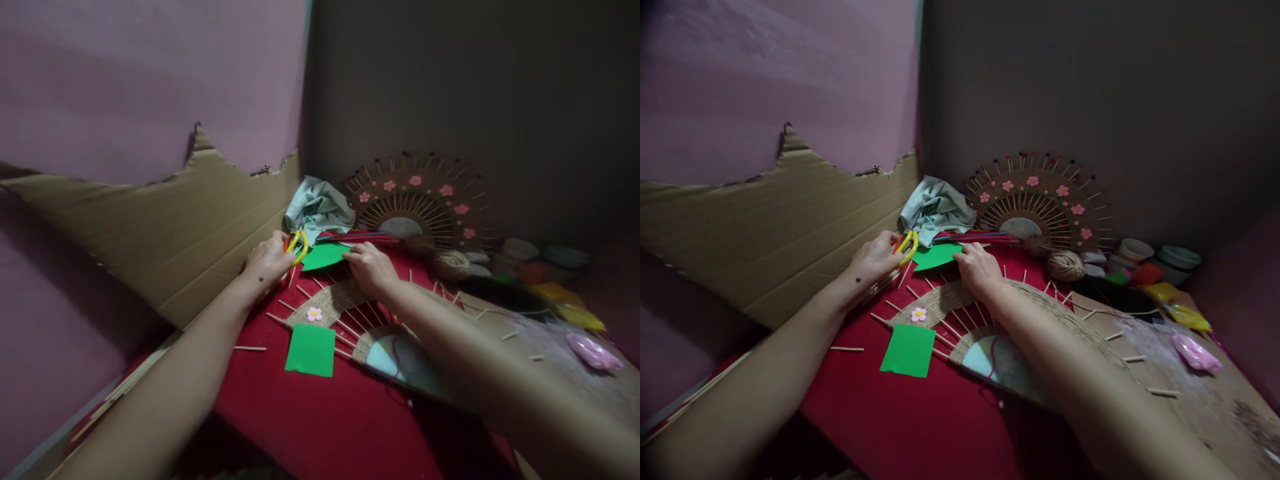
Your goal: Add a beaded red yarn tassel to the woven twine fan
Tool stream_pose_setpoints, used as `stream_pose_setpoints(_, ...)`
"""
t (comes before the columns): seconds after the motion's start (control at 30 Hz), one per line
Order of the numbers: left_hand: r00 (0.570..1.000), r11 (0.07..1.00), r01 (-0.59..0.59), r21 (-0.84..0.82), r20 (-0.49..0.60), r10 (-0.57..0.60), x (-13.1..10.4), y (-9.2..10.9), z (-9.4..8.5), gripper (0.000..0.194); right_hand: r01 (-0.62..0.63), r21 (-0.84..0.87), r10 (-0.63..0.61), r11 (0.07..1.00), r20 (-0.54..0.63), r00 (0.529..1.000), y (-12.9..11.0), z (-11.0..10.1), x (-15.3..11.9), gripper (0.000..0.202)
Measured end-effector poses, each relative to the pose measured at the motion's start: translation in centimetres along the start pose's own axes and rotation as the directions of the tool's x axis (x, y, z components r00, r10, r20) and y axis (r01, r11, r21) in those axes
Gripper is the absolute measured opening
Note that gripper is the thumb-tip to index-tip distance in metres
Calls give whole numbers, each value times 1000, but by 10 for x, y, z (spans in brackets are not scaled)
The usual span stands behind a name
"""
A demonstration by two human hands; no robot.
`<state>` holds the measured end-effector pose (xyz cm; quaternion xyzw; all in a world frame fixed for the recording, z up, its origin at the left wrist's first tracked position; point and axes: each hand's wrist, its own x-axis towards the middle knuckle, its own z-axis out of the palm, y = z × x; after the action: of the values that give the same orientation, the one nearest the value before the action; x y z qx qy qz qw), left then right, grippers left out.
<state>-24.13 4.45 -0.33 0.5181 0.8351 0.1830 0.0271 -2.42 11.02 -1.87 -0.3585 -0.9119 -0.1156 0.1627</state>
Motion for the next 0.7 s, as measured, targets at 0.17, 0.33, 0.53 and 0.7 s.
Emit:
stream_pose_setpoints(0.17, 1000, 999, -23, 40, -15, 23, -6, 2, -1, 44, 0, -32, 4, 999, 121, 993, -11, 0, 23, 28)
stream_pose_setpoints(0.33, 999, 996, -46, 77, -17, 48, -9, 4, 0, 46, 16, -32, -9, 999, 206, 979, -20, 5, 37, 29)
stream_pose_setpoints(0.53, 996, 993, -76, 93, -36, 80, -10, 3, 1, 43, 35, 5, -35, 999, 310, 950, -29, 9, 31, 30)
stream_pose_setpoints(0.7, 994, 990, -92, 103, -52, 98, -11, 3, 4, 42, -37, 2, 34, 999, 363, 931, -35, 15, 37, 30)
